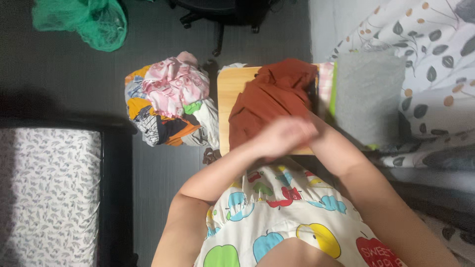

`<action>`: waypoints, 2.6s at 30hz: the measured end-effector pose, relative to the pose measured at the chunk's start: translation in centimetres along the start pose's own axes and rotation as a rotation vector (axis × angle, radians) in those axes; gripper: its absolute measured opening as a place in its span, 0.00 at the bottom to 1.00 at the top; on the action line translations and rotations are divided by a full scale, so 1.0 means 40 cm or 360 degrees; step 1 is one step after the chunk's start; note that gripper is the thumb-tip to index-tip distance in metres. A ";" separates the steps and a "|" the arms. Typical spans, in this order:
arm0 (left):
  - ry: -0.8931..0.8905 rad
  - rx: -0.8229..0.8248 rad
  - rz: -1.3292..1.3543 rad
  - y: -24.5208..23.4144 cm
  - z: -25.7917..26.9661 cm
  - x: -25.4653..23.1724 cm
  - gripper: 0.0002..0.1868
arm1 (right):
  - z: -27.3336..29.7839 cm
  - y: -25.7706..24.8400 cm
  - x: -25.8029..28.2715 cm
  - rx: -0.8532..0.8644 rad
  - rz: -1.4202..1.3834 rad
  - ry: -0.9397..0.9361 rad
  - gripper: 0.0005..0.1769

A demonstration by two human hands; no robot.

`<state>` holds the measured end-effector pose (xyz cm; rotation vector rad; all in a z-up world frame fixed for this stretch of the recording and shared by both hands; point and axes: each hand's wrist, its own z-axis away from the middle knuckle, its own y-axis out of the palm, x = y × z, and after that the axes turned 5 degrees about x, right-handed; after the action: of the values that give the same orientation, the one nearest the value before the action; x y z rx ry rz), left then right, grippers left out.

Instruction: The person folds several garments one by one on a small wooden table. They handle a rust-colored top, a pink patterned top, a blue plaid shirt, a yellow top, and a dark plaid shirt, smoothing and folding each before stacking them.

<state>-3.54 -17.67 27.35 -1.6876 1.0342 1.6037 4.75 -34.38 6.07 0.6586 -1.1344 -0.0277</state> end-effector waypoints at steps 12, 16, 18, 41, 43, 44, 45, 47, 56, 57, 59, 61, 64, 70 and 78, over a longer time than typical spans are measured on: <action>-0.0093 -0.1098 -0.1370 -0.149 -0.027 0.000 0.64 | -0.166 0.057 0.056 -0.0475 0.1012 -0.0241 0.16; 0.0060 -0.1317 -0.1542 -0.180 -0.086 0.115 0.34 | -0.187 0.083 0.028 -0.0550 0.1229 -0.0195 0.16; -0.0218 -0.1138 -0.1633 -0.192 -0.109 0.147 0.20 | -0.199 0.088 0.027 -0.0571 0.1279 -0.0179 0.16; -0.0188 -0.1327 -0.1861 -0.363 0.075 0.113 0.21 | -0.228 0.152 -0.073 -0.0506 0.0959 -0.0144 0.16; 0.0023 -0.1580 -0.2073 -0.340 0.082 0.128 0.22 | -0.230 0.163 -0.063 -0.0485 0.0966 -0.0147 0.16; 0.0038 -0.1575 -0.1994 -0.330 0.078 0.136 0.18 | -0.231 0.166 -0.055 -0.0479 0.0969 -0.0147 0.16; 0.0053 -0.1570 -0.1915 -0.326 0.075 0.142 0.14 | -0.236 0.172 -0.049 -0.0473 0.0980 -0.0149 0.16; 0.0053 -0.1518 -0.1673 -0.303 0.067 0.156 0.09 | -0.238 0.182 -0.041 -0.0448 0.1005 -0.0148 0.16; -0.0070 -0.0448 -0.0304 -0.074 0.052 0.145 0.15 | -0.272 0.261 -0.008 -0.0375 0.1089 -0.0186 0.16; -0.0114 -0.0485 -0.0321 -0.076 0.053 0.149 0.14 | -0.272 0.278 -0.003 -0.0342 0.1101 -0.0189 0.17; -0.0165 -0.0758 -0.0533 -0.132 0.064 0.166 0.13 | -0.261 0.316 0.018 -0.0261 0.1117 -0.0194 0.17; -0.0075 -0.1167 -0.1638 -0.257 0.108 0.209 0.12 | -0.227 0.362 0.041 -0.0149 0.1156 -0.0178 0.17; -0.0668 -0.1425 -0.1675 -0.483 0.214 0.293 0.17 | -0.146 0.430 0.107 0.0081 0.1288 -0.0101 0.17; -0.1364 -0.0871 -0.1689 -0.555 0.363 0.393 0.37 | -0.003 0.588 0.327 0.0631 0.1997 0.0150 0.17; -0.0432 -0.0446 -0.0466 -0.288 0.198 0.494 0.25 | 0.136 0.693 0.490 0.0943 0.1842 0.0257 0.37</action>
<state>1.42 -7.71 5.86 -1.6453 0.4223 1.7754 0.46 -21.17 37.53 0.4149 -1.2267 1.3602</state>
